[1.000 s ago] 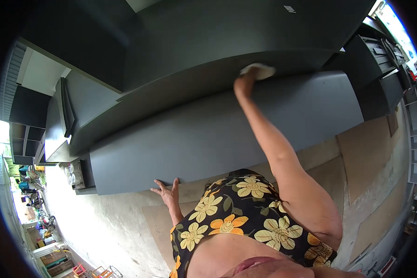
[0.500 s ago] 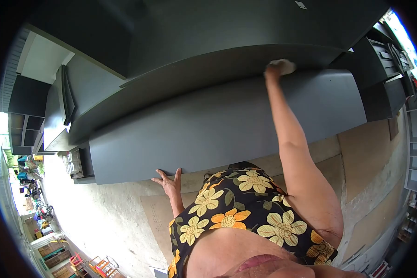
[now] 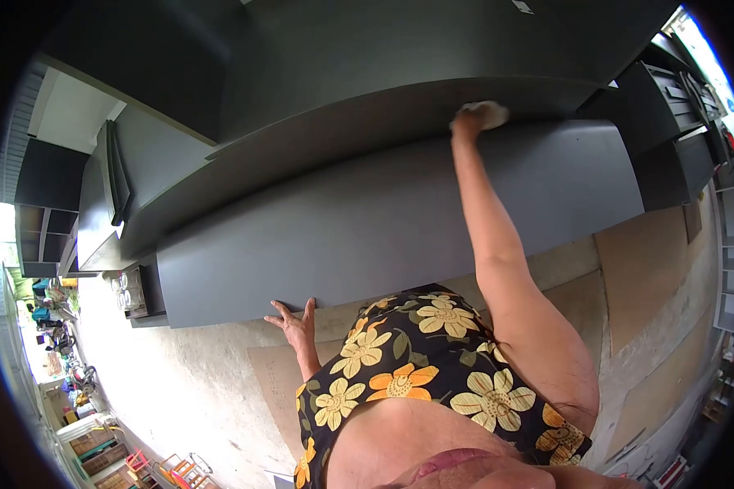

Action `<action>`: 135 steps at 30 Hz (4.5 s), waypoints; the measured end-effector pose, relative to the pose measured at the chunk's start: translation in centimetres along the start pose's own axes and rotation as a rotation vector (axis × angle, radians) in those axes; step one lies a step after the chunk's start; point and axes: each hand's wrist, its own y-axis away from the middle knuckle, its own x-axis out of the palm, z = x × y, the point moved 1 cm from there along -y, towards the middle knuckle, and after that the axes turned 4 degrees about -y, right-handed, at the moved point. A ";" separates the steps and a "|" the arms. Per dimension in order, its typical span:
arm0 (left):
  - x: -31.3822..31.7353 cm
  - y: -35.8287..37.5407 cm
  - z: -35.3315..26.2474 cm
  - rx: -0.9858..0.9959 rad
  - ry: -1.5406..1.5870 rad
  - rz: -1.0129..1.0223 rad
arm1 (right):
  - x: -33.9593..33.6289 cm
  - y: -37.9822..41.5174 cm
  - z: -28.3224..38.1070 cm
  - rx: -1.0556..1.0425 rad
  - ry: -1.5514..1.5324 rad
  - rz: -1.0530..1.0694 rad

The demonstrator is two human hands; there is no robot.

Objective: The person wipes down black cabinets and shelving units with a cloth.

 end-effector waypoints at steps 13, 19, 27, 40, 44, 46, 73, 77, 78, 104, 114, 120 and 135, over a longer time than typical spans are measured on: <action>0.0 -0.1 -0.3 -0.008 -0.036 -0.010 | -2.3 -2.2 0.8 -0.535 0.216 -0.012; 0.2 0.0 -0.5 -0.029 -0.050 -0.018 | 2.5 7.7 4.7 -0.281 0.044 0.171; -0.8 0.5 -1.0 -0.085 -0.009 -0.020 | 12.0 23.6 12.3 -0.234 -0.219 0.586; -1.9 1.0 -1.6 -0.090 -0.019 -0.044 | 17.7 36.0 21.2 0.049 -0.592 1.442; -2.6 1.1 -1.2 -0.028 -0.079 -0.022 | 20.1 37.0 23.8 -0.529 -0.428 1.272; -3.1 0.8 -0.7 -0.008 -0.070 0.071 | 21.9 37.3 24.3 -0.831 -0.330 1.141; -27.8 -28.5 -3.5 0.872 0.396 -0.555 | 23.5 40.5 31.0 -1.096 -0.291 0.743; -26.8 -34.4 -8.5 0.853 0.094 -0.663 | 18.6 33.4 28.9 -0.863 -0.242 0.484; -26.3 -35.3 -9.4 0.798 0.046 -0.603 | 18.3 31.7 27.5 -0.789 -0.194 0.455; -22.5 -63.3 -28.7 1.020 -0.252 -0.104 | 23.7 26.9 21.2 -0.782 0.670 0.080; -21.6 -57.4 -33.5 1.220 -0.268 -0.115 | 23.7 27.4 21.0 -0.685 0.646 0.045; -20.2 -52.2 -41.3 1.514 -0.365 0.148 | 23.4 27.1 20.1 -0.679 0.657 0.003; -17.5 -63.3 -49.7 1.044 -0.156 -0.119 | 21.2 26.8 17.2 -0.688 0.841 0.066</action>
